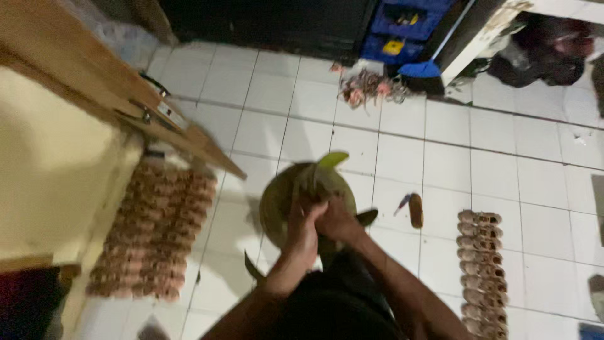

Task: The person removes a gas cylinder from a storage area, carries it to a workbench, and uses a screwdriver to adjust a valve or fitting on the cylinder. The person then returns the cylinder to the storage area.

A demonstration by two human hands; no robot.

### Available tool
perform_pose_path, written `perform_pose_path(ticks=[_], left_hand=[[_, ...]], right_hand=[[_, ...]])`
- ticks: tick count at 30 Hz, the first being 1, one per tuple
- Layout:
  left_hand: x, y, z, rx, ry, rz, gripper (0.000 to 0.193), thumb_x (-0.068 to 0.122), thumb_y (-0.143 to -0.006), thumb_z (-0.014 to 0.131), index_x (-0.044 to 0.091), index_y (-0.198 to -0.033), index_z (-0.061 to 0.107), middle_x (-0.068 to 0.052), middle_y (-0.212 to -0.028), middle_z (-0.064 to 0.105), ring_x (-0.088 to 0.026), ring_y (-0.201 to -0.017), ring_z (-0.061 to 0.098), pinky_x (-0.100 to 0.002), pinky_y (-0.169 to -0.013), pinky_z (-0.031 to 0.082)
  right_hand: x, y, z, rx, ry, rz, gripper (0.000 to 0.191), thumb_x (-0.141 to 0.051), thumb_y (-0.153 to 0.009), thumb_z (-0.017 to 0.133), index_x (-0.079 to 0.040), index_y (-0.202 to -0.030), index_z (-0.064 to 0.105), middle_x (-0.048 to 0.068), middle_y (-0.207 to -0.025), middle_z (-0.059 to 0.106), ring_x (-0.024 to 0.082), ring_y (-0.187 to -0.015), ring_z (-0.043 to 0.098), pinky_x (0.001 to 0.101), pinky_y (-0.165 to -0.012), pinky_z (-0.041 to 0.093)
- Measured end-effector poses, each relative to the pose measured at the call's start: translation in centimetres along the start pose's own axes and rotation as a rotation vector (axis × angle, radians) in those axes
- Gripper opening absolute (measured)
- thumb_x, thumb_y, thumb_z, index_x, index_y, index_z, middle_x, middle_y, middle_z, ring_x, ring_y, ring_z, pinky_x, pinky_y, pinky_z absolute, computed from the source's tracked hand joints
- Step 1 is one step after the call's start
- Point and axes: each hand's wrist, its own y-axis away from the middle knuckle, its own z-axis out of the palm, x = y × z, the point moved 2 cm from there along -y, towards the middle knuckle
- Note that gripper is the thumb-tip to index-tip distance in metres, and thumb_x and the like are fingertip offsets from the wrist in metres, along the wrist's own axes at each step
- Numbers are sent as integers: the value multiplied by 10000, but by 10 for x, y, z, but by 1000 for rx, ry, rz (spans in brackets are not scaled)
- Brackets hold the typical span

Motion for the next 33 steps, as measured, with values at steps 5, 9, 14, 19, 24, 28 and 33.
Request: perform_pose_path(ticks=[5,9,14,19,24,28,33], left_hand=[[75,-154,41,162,169,95,640,149,-795,712,156,-1395,488,-53,-1322,623,-220,-1209,608,-376,-1031,470],[136,-256,48,336,355,99,567,130,-808,708,150,-1341,515,-52,-1246,645,-198,-1135,632,-356,-1000,500],[204,-409,13,390,462,166,423,136,-875,695,92,-1267,542,-90,-1121,618,-217,-1014,600,-363,-928,506],[301,-530,-36,461,449,363,372,73,-903,703,63,-1215,502,-103,-1044,513,-253,-973,525,-390,-875,473],[415,-595,-78,588,490,381,464,176,-863,686,82,-1272,489,-108,-1166,562,-241,-1101,571,-377,-972,495],[514,-658,-122,762,523,301,662,240,-871,682,130,-1446,374,-143,-1329,536,-289,-1217,559,-422,-1034,491],[628,-725,-188,873,748,348,753,254,-833,678,164,-1508,356,-144,-1425,514,-331,-1284,553,-530,-999,526]], right_hand=[[25,-190,-43,-289,42,232,322,-277,-968,646,-36,-1176,693,185,-1001,756,269,-882,740,414,-778,553],[25,-337,-49,-420,44,148,311,-276,-971,640,-15,-1128,703,191,-970,760,284,-860,735,411,-748,559],[38,-521,-21,-564,108,10,326,-300,-982,619,-18,-1117,711,187,-976,758,289,-878,732,400,-746,556],[25,-690,36,-725,126,-222,345,-323,-994,599,-20,-1106,719,183,-983,757,294,-897,729,388,-743,552],[-17,-815,107,-877,102,-141,402,-373,-1002,607,-9,-1133,718,171,-1009,774,270,-917,744,407,-769,563],[-65,-934,173,-1117,199,-171,436,-373,-1019,587,11,-1186,707,172,-1022,763,277,-904,721,414,-765,562],[-143,-1051,255,-1484,-472,-336,637,-499,-1009,629,57,-1312,561,241,-1221,660,271,-1085,621,378,-931,516]])
